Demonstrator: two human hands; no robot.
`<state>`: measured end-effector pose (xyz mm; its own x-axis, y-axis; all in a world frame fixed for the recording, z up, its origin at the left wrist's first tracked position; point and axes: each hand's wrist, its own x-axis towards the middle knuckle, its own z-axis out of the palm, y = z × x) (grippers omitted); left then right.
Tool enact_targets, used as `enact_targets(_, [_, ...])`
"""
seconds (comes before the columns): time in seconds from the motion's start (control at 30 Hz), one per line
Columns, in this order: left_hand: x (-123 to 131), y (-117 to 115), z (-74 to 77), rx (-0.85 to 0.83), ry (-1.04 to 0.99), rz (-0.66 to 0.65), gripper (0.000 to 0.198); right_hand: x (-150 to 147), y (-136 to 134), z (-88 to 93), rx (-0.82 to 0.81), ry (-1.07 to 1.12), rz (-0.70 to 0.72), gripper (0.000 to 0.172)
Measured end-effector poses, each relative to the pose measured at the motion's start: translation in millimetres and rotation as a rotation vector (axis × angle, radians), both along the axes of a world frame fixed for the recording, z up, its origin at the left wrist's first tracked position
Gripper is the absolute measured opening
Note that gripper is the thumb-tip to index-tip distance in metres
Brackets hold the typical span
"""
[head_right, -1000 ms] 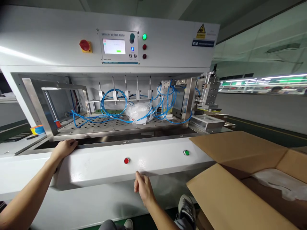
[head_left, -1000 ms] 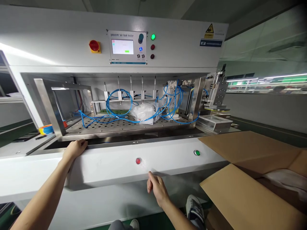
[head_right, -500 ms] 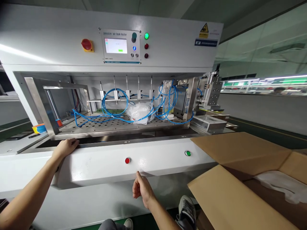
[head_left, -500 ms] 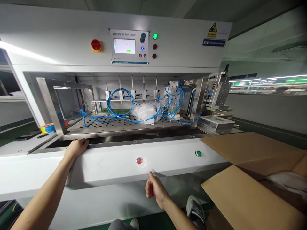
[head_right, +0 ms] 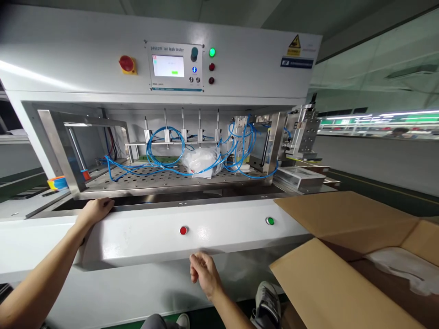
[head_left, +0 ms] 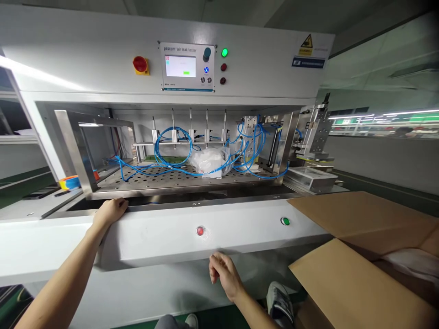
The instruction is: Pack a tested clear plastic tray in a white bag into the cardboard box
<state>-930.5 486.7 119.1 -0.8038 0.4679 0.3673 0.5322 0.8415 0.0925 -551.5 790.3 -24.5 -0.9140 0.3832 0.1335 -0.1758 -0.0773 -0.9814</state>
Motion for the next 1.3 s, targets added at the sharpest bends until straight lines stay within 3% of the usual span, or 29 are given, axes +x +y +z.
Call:
enact_targets(0.1, [-0.3,-0.1,-0.5,-0.004,0.005,0.002,0.055,1.5,0.7,2.6,-0.025,0.14,0.019,0.053])
enact_targets(0.23, [0.6,0.4,0.0,-0.005,0.01,0.017,0.056,-4.2,6.7,-2.4,-0.11,0.077,-0.034,0.056])
enact_targets(0.4, [2.0,0.5,0.9,-0.013,0.015,0.01,0.056,-2.9,8.3,-2.0,-0.132,0.07,0.009,0.055])
enact_targets(0.77, [-1.0,-1.0,-0.3,-0.013,0.031,0.003,0.055,0.2,6.3,3.2,-0.258,0.245,0.092,0.04])
enact_targets(0.93, [0.6,-0.6,0.2,0.003,0.028,-0.003,0.056,3.8,4.9,5.1,-0.223,0.264,0.157,0.038])
enact_targets(1.07, [-0.1,-0.3,-0.3,0.001,0.017,-0.003,0.056,12.9,4.0,11.7,-0.078,0.325,0.207,0.039])
enact_targets(1.2, [0.1,-0.2,-0.7,0.005,0.02,0.001,0.055,13.8,5.5,16.6,0.12,0.377,0.128,0.038])
enact_targets(1.3, [0.5,-0.3,-0.6,0.007,0.03,0.004,0.054,9.4,8.0,17.0,0.164,0.338,0.066,0.04])
